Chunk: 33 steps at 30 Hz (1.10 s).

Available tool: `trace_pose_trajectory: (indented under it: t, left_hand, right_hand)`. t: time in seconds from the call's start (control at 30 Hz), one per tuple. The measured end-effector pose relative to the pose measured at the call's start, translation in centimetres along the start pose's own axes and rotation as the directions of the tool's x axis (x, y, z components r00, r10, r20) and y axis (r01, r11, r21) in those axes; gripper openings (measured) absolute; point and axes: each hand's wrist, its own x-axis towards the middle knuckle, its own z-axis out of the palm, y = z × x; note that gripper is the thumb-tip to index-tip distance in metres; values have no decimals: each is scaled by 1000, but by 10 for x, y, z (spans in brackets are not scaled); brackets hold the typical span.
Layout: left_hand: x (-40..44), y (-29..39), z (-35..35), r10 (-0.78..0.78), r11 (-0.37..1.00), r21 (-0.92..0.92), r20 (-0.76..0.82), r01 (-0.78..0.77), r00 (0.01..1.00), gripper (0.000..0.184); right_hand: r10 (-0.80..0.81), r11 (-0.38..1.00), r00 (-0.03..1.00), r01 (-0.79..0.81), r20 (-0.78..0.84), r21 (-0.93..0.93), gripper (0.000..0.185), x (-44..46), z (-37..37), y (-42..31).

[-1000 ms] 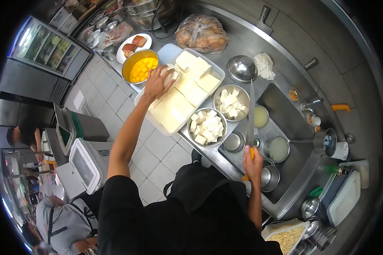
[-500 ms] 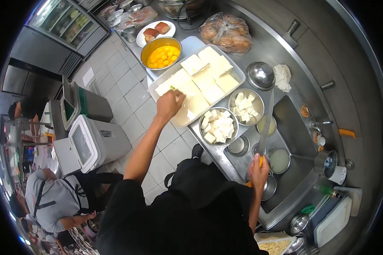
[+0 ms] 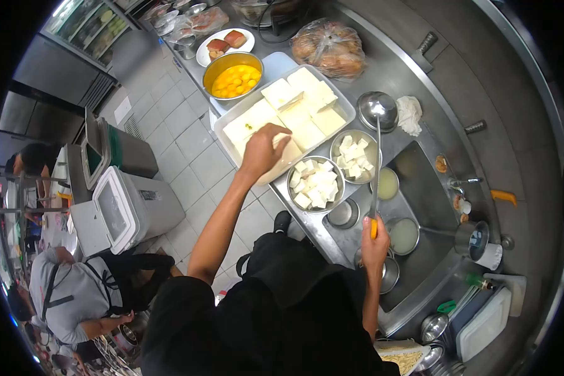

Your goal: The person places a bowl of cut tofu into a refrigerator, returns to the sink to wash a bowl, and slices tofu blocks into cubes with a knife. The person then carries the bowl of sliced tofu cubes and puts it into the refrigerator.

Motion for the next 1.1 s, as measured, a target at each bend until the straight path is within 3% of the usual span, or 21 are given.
trace_pose_trajectory:
  t: [0.03,0.13,0.23,0.3,0.37,0.43,0.5,0.57,0.63,0.77,0.83,0.87,0.93,1.07,1.1]
  left_hand:
    - [4,-1,-2,34,999,-11,-81,-35,996,14]
    - [5,-19,-9,-173,978,-149,-173,148,970,14]
    - [-8,-18,-21,-312,949,-134,-271,285,911,14]
    - [-18,-31,-23,-183,983,-63,-394,172,901,15]
    - [-26,-37,-29,-173,984,-46,-427,170,888,17]
    - [-37,-39,-33,-196,980,-68,-426,185,883,19]
    - [-41,-38,-40,-230,967,-7,-438,253,869,21]
    - [-44,-43,-44,-234,966,-7,-451,259,861,21]
    - [-49,-44,-48,-247,961,-4,-466,277,850,22]
    - [-59,-43,-56,-238,960,-2,-536,281,810,21]
    - [-72,-44,-58,-236,952,24,-573,304,785,21]
    - [-77,-46,-60,-267,941,23,-558,336,786,22]
    - [-84,-46,-63,-294,930,27,-545,367,785,23]
    - [-96,-37,-62,-314,922,2,-579,386,752,20]
    - [-98,-34,-60,-314,922,-5,-595,387,740,18]
  right_hand:
    - [4,1000,1000,-4,-12,-2,39,-1,-1,-1]
    - [-194,980,961,183,-196,-73,53,-6,-6,7]
    - [-9,994,973,-16,-230,-107,56,-10,-22,-1]
    - [84,995,955,-96,-283,-28,55,-1,-36,9]
    - [-156,986,932,129,-326,-102,49,21,-60,30]
    - [-217,968,910,155,-354,-195,44,49,-117,18]
    - [-143,906,947,8,-288,-424,43,73,-180,-15]
    - [-267,855,925,99,-270,-509,41,115,-230,-14]
    - [-396,733,908,221,-139,-644,38,156,-270,-28]
    - [-418,614,908,296,16,-732,34,206,-299,-55]
    - [-106,727,993,110,47,-678,33,209,-293,-92]
    - [-111,726,992,123,61,-676,33,217,-294,-98]
    - [122,728,986,-12,113,-685,36,248,-304,-107]
    - [142,715,982,-12,128,-699,39,319,-334,-84]
    - [7,630,997,57,79,-774,40,327,-337,-84]
